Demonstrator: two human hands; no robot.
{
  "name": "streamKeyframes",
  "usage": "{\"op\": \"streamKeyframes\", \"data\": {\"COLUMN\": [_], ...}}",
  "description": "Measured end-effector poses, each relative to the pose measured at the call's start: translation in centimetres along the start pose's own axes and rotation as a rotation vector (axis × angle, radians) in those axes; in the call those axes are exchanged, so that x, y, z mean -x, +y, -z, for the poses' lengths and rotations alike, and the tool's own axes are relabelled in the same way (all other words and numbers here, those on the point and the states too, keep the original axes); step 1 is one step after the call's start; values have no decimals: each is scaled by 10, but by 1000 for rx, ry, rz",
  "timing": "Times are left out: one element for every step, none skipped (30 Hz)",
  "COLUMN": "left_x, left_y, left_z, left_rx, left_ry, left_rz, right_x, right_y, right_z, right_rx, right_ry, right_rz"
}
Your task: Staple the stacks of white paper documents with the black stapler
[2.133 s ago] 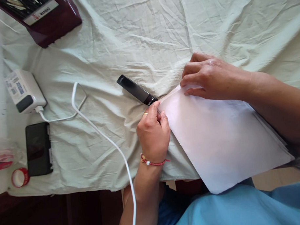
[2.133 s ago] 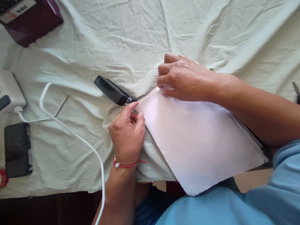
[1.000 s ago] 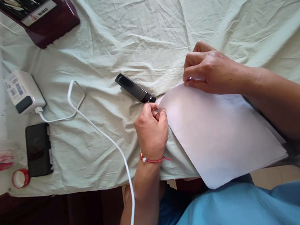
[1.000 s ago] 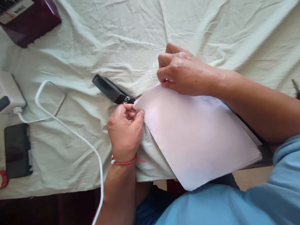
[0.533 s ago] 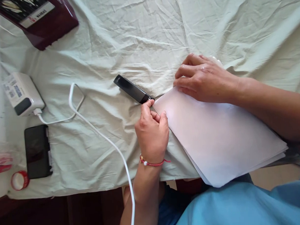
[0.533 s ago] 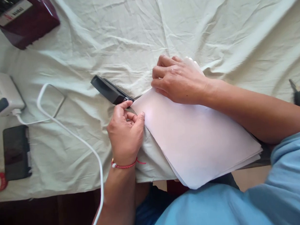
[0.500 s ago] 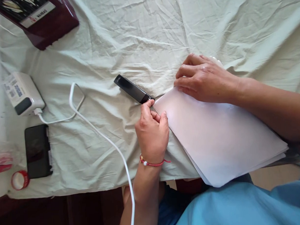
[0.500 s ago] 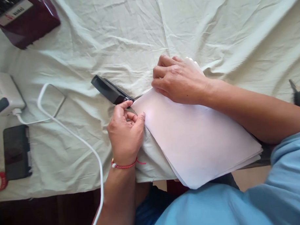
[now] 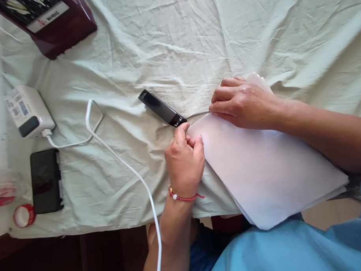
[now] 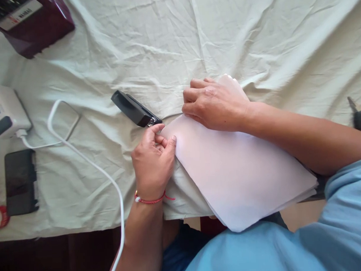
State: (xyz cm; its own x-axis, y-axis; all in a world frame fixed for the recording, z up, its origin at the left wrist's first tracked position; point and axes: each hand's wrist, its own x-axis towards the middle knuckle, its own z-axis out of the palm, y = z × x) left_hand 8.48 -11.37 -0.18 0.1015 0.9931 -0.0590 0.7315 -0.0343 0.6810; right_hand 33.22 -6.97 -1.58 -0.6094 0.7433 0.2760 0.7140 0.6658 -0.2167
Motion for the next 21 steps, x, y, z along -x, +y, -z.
{"op": "streamKeyframes", "data": {"left_x": [0,0,1,1,1,2,2,2,2,2,2,2,3,3,3,3,3,3,3,3,3], "left_y": [-2,-3,-4,-5,-6,-6,-6,-6,-6,-5,-5,-5,-4,-4,-4,-4,-3,-3,-3,-3,-2], "left_z": [-1,-2,-2,-3,-4,-4,-5,-5,-5,-5,-5,-5,-5,-5,-5,-5,-4,-4,-4,-4,-3], "left_rx": [-14,-24,-27,-26,-20,-13,-5,3,11,19,28,37,46,54,62,69,78,91,106,123,141], "left_ry": [10,23,34,43,48,50,51,51,50,47,45,42,39,36,35,35,35,34,32,30,29], "left_rz": [-39,-77,-111,-137,-156,-167,-172,-172,-168,-161,-153,-146,-139,-134,-132,-132,-130,-124,-112,-96,-77], "right_x": [0,-1,-1,-1,-1,-1,0,0,0,0,0,0,0,0,0,0,0,0,0,-1,-1], "right_y": [-1,-2,-3,-4,-5,-5,-5,-5,-5,-5,-5,-6,-6,-5,-5,-5,-5,-4,-4,-4,-3], "right_z": [0,-1,-2,-3,-3,-4,-5,-6,-6,-6,-6,-6,-6,-6,-6,-6,-6,-6,-6,-7,-7], "right_rx": [21,35,40,35,32,31,29,24,14,1,-14,-27,-37,-44,-49,-53,-56,-61,-68,-75,-81], "right_ry": [-7,-12,-13,-7,4,17,27,31,30,24,17,11,8,8,11,11,18,23,31,40,47], "right_rz": [5,14,25,35,42,45,46,43,39,34,29,24,20,19,24,29,38,49,59,67,70]}}
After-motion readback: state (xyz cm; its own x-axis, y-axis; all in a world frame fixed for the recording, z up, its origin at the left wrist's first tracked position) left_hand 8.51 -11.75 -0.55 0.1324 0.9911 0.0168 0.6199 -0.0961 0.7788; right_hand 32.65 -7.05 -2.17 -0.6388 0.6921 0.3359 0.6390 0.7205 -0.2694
